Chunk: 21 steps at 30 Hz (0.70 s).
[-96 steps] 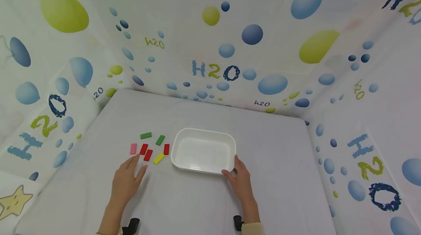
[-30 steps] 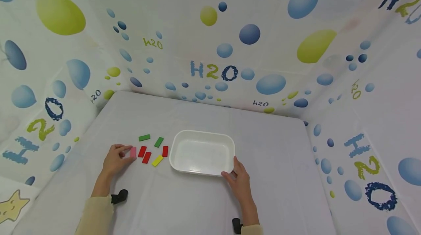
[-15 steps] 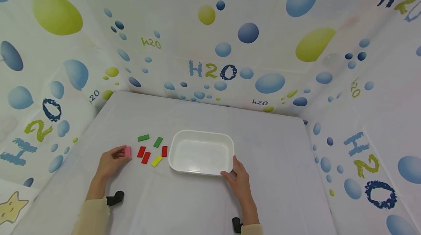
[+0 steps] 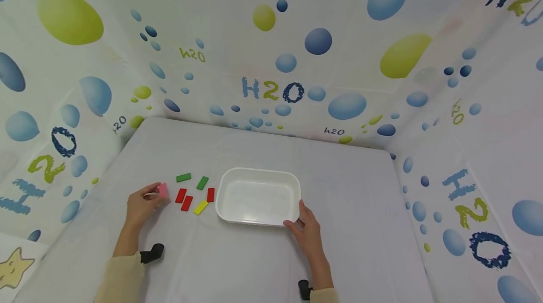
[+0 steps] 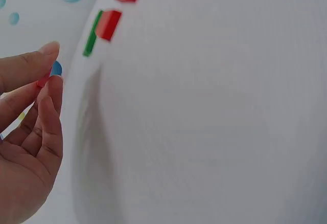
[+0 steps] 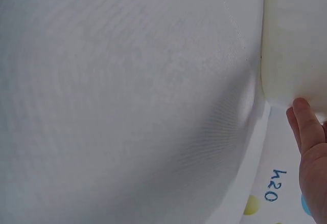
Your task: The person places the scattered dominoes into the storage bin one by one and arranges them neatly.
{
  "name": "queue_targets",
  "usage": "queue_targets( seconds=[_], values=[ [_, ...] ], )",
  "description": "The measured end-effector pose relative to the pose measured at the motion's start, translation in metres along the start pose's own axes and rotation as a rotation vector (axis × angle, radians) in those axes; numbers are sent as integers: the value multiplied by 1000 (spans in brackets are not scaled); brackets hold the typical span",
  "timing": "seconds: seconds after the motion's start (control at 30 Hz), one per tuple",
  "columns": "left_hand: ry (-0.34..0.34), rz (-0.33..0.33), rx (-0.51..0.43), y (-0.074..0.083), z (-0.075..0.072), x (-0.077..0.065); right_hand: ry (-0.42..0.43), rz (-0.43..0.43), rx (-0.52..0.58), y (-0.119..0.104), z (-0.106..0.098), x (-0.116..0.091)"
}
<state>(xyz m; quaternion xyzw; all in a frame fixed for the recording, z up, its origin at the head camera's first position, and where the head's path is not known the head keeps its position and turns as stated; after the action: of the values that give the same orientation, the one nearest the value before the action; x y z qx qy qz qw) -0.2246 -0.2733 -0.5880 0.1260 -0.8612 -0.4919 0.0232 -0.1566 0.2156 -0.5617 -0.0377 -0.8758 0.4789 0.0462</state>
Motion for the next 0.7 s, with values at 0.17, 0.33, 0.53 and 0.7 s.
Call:
queue_targets(
  seconds=[0.17,0.33,0.53,0.7],
  values=[
    [19,42,-18,26,9,0,-10,16,-2,0,1,1],
    [17,92,-39,57,20,-1,-27,44,7,0,1,1],
    [-43,190,-71,96,43,-5,-38,74,0,2,2,0],
    [-87,283,-99,122,68,-8,-39,79,11,3,2,1]
  ],
)
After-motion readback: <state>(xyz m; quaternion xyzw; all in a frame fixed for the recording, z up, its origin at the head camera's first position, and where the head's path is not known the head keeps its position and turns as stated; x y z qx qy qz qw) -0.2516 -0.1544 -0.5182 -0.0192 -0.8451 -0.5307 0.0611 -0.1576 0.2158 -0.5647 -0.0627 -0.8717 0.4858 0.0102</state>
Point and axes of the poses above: each hand's wrist, its own x-axis towards the middle knuckle, its own z-axis out of the palm, y = z × x, the point moved 8 cm from there along x, towards the middle knuckle, and after that the axes turned 8 degrees about z, right-handed, at the moved point
